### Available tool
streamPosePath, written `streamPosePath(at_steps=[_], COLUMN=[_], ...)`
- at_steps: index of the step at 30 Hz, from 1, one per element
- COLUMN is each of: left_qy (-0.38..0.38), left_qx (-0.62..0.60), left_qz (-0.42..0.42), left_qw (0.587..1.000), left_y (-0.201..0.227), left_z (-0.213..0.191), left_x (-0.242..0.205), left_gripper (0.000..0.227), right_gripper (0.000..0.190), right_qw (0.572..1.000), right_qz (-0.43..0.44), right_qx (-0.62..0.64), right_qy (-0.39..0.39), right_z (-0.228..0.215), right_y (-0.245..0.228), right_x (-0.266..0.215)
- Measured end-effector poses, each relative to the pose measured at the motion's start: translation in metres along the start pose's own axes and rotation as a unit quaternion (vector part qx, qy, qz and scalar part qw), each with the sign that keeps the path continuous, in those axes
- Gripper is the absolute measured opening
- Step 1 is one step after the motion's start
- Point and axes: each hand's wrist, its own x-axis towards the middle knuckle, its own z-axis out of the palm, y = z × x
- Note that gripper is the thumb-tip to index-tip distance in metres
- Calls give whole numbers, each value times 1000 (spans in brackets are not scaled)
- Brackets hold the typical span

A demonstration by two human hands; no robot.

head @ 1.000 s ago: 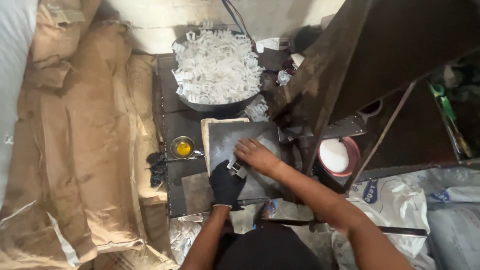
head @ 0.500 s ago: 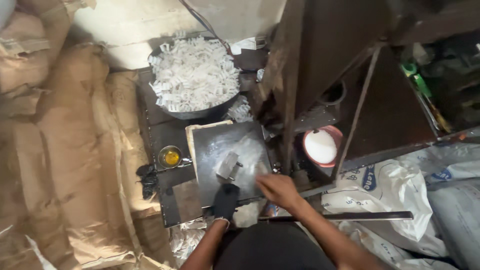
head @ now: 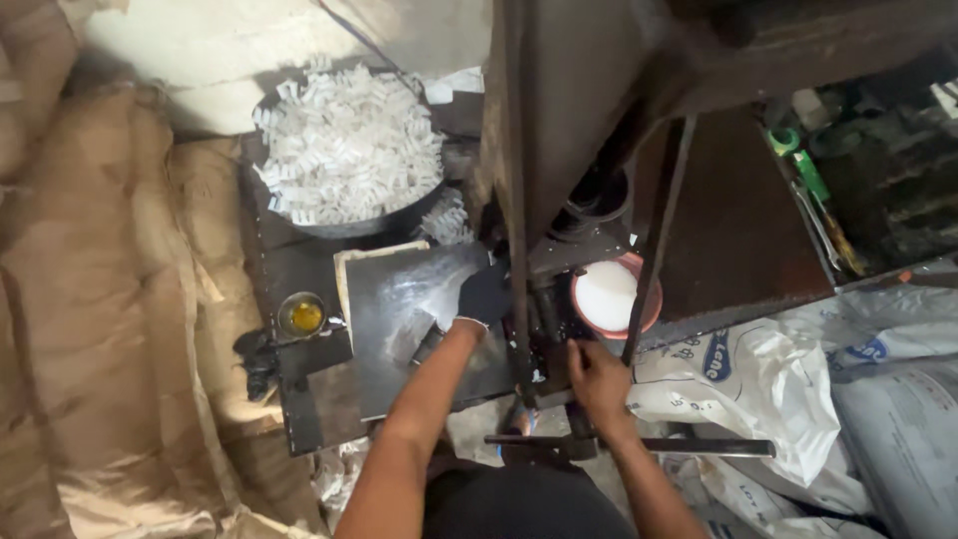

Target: The person operates a manual press machine by placing small white rectangular items into a mold, then pulling a lever to activate the press. The person repeats this process multiple times, handling the items and the lever with gloved hands.

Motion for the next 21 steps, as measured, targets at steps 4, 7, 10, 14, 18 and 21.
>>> streamPosePath(at_steps=[4, 7, 10, 14, 18, 21], left_qy=[73, 69, 116, 107, 138, 222], left_qx=[-16, -27, -29, -77, -214, -178], left_qz=[-19, -136, -146, -179, -180, -148], left_qw=[997, 988, 982, 975, 950, 947], left_y=[5, 13, 7, -16, -41, -62], left_z=[0, -11, -21, -30, -53, -85], left_x=[-34, -71, -124, -189, -236, -234], left_gripper=[34, 38, 39, 42, 44, 46], right_gripper=[13, 11, 14, 41, 82, 91], right_qw=[998, 988, 971, 865, 892, 870], right_qz=[-36, -70, -61, 196, 8, 138], right_qx=[54, 135, 214, 261, 293, 279], right_qy=[-15, -29, -83, -380, -345, -383], right_z=[-12, -26, -26, 11, 104, 151], right_y=[-13, -33, -55, -70, -72, -68], right_x=[3, 5, -11, -43, -35, -37])
